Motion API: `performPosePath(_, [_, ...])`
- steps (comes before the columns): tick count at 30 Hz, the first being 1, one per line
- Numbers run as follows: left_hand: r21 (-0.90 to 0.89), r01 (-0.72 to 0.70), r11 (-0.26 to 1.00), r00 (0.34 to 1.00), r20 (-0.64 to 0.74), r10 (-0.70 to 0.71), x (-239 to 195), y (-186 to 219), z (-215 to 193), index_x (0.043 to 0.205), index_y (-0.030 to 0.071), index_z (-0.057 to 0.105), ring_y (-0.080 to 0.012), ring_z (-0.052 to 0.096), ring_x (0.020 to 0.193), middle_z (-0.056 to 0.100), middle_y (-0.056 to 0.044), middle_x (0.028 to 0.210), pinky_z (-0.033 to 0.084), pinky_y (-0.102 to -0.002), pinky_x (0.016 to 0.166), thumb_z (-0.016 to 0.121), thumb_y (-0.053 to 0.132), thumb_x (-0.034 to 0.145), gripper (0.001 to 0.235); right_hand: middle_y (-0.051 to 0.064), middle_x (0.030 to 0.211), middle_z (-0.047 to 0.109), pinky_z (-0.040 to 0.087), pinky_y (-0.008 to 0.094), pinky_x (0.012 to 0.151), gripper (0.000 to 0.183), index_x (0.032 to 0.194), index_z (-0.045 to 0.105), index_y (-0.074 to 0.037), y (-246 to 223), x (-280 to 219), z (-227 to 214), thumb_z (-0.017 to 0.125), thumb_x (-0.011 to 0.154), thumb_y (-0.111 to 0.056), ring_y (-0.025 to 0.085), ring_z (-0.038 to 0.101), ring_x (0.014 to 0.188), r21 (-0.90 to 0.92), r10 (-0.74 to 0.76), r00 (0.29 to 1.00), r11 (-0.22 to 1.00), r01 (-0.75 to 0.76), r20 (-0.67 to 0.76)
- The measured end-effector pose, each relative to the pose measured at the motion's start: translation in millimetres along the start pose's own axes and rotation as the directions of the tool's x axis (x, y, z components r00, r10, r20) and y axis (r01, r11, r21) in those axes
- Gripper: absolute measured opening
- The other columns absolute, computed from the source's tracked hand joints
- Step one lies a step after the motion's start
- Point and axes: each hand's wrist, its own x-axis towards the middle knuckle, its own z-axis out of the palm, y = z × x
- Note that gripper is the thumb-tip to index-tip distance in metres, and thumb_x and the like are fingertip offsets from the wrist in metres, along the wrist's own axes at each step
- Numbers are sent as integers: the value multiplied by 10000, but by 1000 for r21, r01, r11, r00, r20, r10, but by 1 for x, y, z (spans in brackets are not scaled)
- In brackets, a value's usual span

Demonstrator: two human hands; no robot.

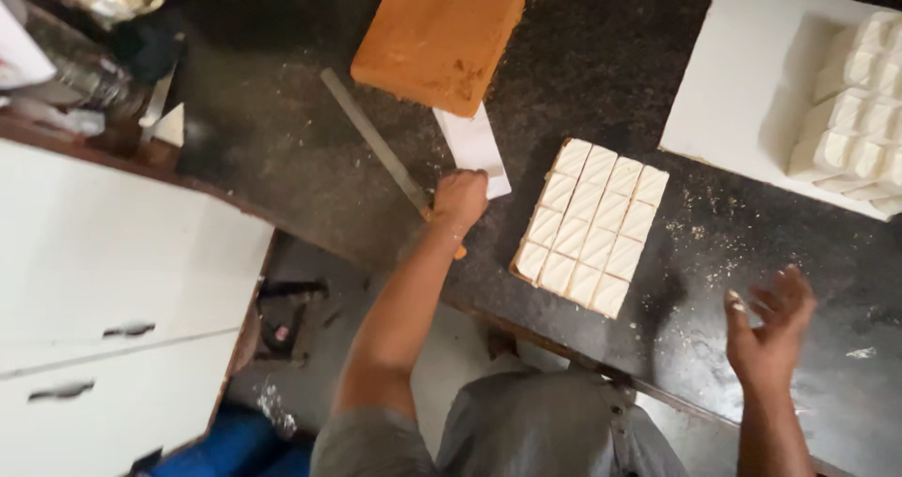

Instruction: The person wraps strips of cake with paper by hand, using a small spatula to spread frosting onto the paper before placing a slice of cake on top and wrapping it.

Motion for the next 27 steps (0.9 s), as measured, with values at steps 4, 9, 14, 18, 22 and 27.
performPosePath(4, [-178, -28, 984, 1000, -13, 26, 10, -15, -23, 864, 56, 756, -399, 725, 823, 737, -204, 849, 561, -512, 767, 690, 238, 909, 199, 278, 1520, 395, 578, 423, 1024, 705, 1592, 202, -48, -13, 4, -5, 653, 1051, -12, 342, 568, 1335, -86, 71, 996, 993, -75, -50])
performPosePath(9, [-369, -76, 926, 992, 67, 108, 24, -32, -26, 844, 25, 762, -422, 710, 875, 723, -241, 845, 549, -513, 798, 719, 233, 896, 218, 261, 1539, 386, 586, 366, 937, 677, 1608, 222, -80, -17, 21, -4, 648, 1091, 15, 306, 620, 1246, 20, -152, 985, 988, 154, -86])
performPosePath(14, [-398, -11, 918, 983, 163, 83, 28, -44, -30, 859, 62, 768, -408, 706, 898, 728, -223, 869, 548, -505, 825, 770, 260, 830, 201, 218, 1503, 432, 560, 302, 964, 683, 1642, 234, -92, -18, 43, -7, 624, 1112, 93, 251, 617, 1222, 61, -154, 980, 985, 163, -126])
performPosePath(18, [-424, -74, 903, 997, -49, 59, 30, -41, -34, 911, 60, 704, -410, 702, 909, 739, -188, 927, 543, -529, 801, 739, 225, 874, 172, 203, 1479, 439, 541, 265, 938, 623, 1607, 248, -77, -27, 46, 1, 601, 1133, 122, 203, 596, 1156, 141, -188, 976, 969, 203, -114])
performPosePath(22, [-533, 28, 846, 997, -45, -62, 31, -37, -42, 1038, 63, 669, -441, 681, 896, 717, -215, 865, 530, -546, 764, 705, 137, 809, 244, 206, 1453, 443, 544, 271, 881, 662, 1629, 225, -79, -46, 44, 16, 639, 1139, 88, 201, 601, 1128, 85, -183, 979, 978, 190, -88])
performPosePath(27, [-417, 51, 907, 998, -1, -56, 33, -34, -38, 872, 62, 727, -440, 688, 849, 713, -227, 868, 538, -539, 784, 727, 311, 977, 270, 238, 1510, 432, 566, 297, 931, 691, 1620, 210, -71, -53, 41, 11, 658, 1114, 75, 226, 628, 1202, 36, -148, 986, 988, 151, -77])
